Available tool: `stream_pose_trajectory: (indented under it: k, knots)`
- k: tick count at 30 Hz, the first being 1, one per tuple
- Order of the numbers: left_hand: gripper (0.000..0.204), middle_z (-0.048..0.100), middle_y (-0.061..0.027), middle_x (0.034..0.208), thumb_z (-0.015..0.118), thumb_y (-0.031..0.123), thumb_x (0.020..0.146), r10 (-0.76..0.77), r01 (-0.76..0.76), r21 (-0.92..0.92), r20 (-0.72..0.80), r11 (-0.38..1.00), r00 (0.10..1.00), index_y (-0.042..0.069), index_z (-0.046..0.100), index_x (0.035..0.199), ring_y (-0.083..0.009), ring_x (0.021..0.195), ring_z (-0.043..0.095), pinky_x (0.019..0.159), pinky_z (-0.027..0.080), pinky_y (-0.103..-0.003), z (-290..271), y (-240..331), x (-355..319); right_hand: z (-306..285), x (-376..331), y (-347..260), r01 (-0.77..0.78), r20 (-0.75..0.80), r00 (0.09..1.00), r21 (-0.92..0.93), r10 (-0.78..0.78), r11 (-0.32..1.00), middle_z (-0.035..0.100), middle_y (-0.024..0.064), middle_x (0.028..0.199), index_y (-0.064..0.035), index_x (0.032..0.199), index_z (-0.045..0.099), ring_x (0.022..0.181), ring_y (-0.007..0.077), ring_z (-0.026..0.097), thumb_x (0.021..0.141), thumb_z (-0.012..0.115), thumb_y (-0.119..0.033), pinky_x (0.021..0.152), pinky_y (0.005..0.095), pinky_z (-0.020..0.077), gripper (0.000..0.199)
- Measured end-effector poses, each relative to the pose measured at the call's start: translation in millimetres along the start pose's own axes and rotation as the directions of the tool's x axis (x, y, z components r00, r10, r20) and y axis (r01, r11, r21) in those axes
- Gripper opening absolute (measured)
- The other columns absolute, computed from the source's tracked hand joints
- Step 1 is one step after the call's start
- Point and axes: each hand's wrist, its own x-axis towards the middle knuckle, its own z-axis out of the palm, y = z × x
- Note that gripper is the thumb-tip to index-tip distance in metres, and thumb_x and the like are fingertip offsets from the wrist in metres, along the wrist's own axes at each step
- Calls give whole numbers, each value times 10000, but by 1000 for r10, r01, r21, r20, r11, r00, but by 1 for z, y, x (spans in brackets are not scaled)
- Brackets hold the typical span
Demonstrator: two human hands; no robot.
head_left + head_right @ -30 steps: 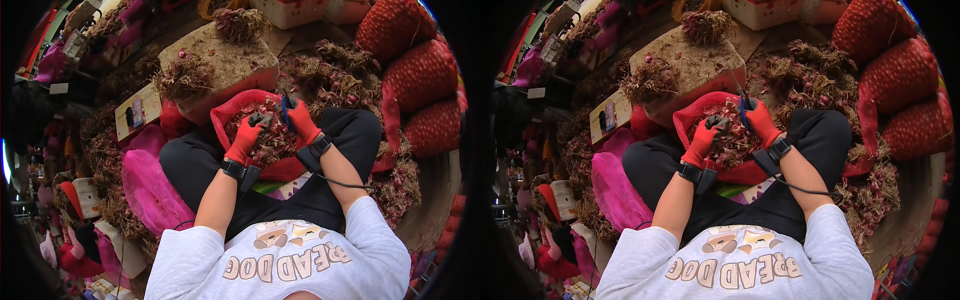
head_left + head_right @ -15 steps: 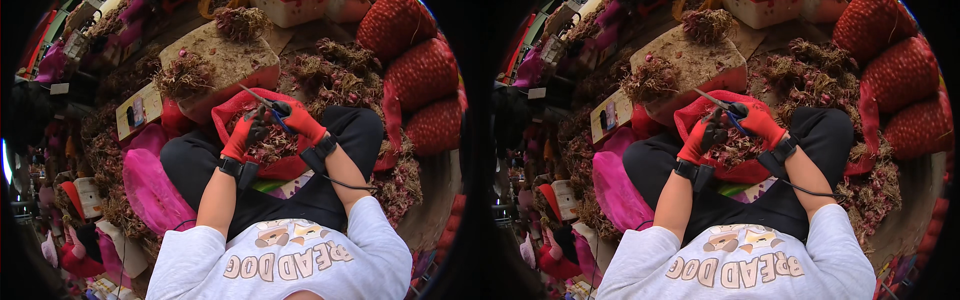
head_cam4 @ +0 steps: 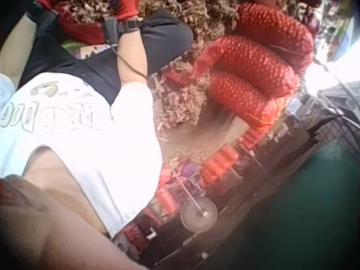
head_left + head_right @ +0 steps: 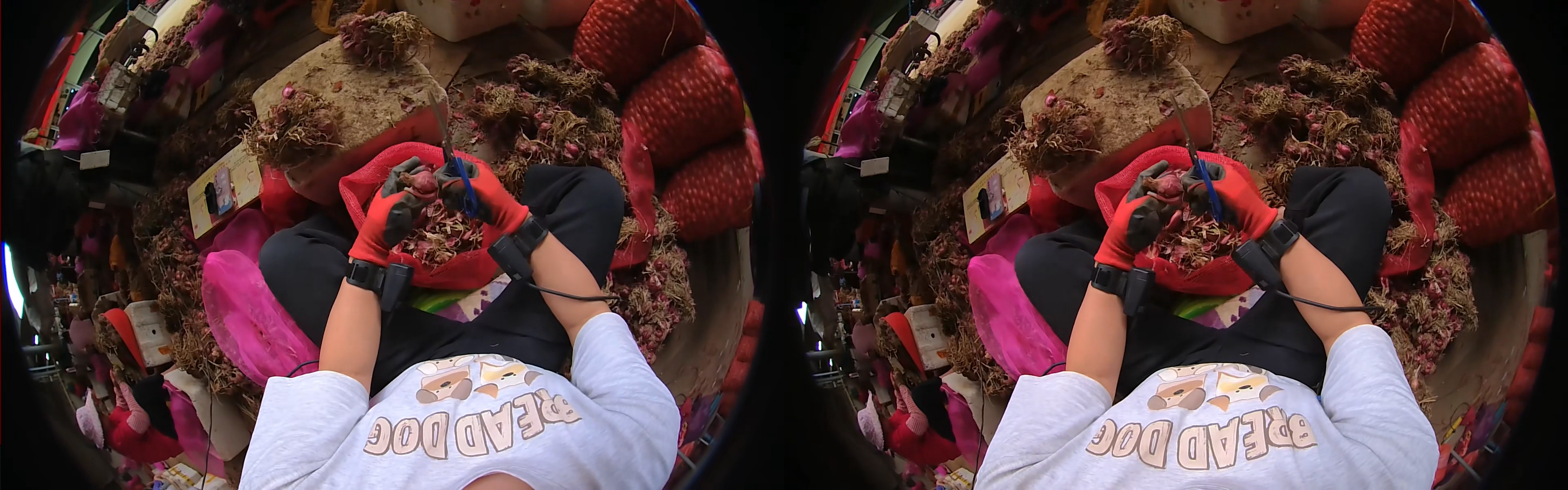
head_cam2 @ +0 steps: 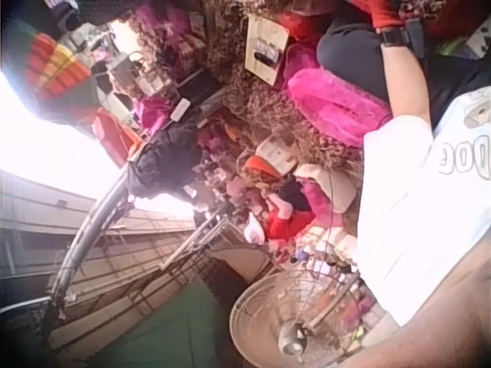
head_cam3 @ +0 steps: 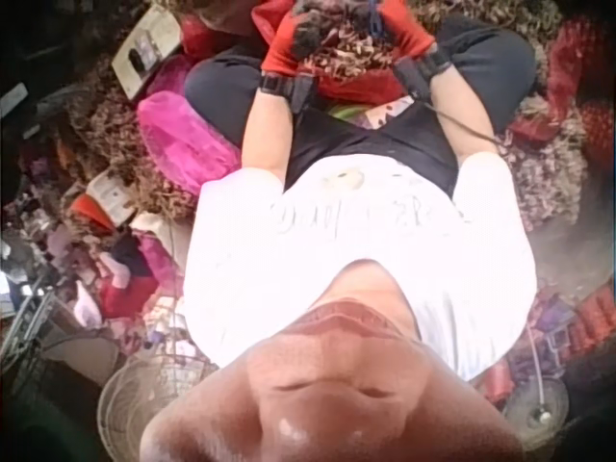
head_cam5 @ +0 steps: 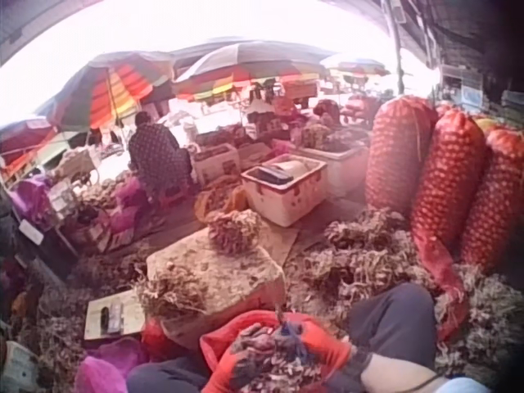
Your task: Trimming the roots and tops of shallots using scissors and collecting them in a mesh bag.
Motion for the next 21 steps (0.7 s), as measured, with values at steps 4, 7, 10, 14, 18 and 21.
stream_pose_trajectory:
  k: [4, 7, 10, 14, 18, 21]
  knots:
    - [335, 576, -55, 1087, 437, 246, 957, -604, 330, -940, 217, 82, 767, 72, 501, 1236, -150, 914, 594, 795, 498, -262, 15, 22, 10, 7, 3, 4, 253, -73, 958, -249, -279, 935, 637, 51, 864, -15, 1002, 600, 761, 99, 610, 846, 633, -121, 631, 246, 501, 192]
    - [367, 568, -9, 893, 367, 395, 980, -688, 486, -851, 232, 199, 688, 91, 549, 1075, -101, 682, 544, 614, 474, -242, 19, 24, 14, 4, 7, 12, 328, -52, 923, -415, -382, 849, 599, 20, 780, -12, 1000, 594, 634, 62, 555, 833, 652, -120, 541, 227, 458, 207]
    - [361, 467, 25, 718, 396, 452, 967, -607, 453, -825, 178, 337, 775, 128, 511, 855, -88, 554, 447, 503, 389, -234, 17, -12, -5, 22, -1, 1, 45, -35, 998, -149, -50, 988, 586, 1, 777, -23, 995, 589, 644, 48, 545, 854, 642, -161, 550, 220, 444, 205]
    - [397, 325, 58, 609, 431, 505, 943, -647, 327, -920, 116, 215, 753, 179, 404, 718, -91, 486, 346, 474, 334, -267, 14, -3, 1, 8, -8, -1, 88, -119, 983, -356, -139, 930, 654, 34, 930, -36, 1043, 597, 832, 133, 616, 853, 639, -310, 690, 279, 467, 336]
    - [404, 335, 54, 612, 430, 526, 935, -695, 149, -983, 31, 111, 718, 192, 393, 712, -108, 500, 322, 460, 301, -292, 2, 20, 9, 16, -49, -29, 9, -98, 971, -897, -219, 442, 640, 116, 905, -63, 1015, 610, 822, 263, 618, 800, 664, -428, 709, 345, 459, 427]
    - [394, 346, 54, 622, 437, 529, 931, -570, 66, -983, -43, 170, 821, 198, 402, 718, -116, 520, 330, 457, 293, -299, -3, 2, 5, 25, -68, -27, -10, -103, 978, -890, -179, 455, 622, 140, 876, -71, 975, 621, 810, 303, 606, 781, 670, -458, 704, 368, 451, 435]
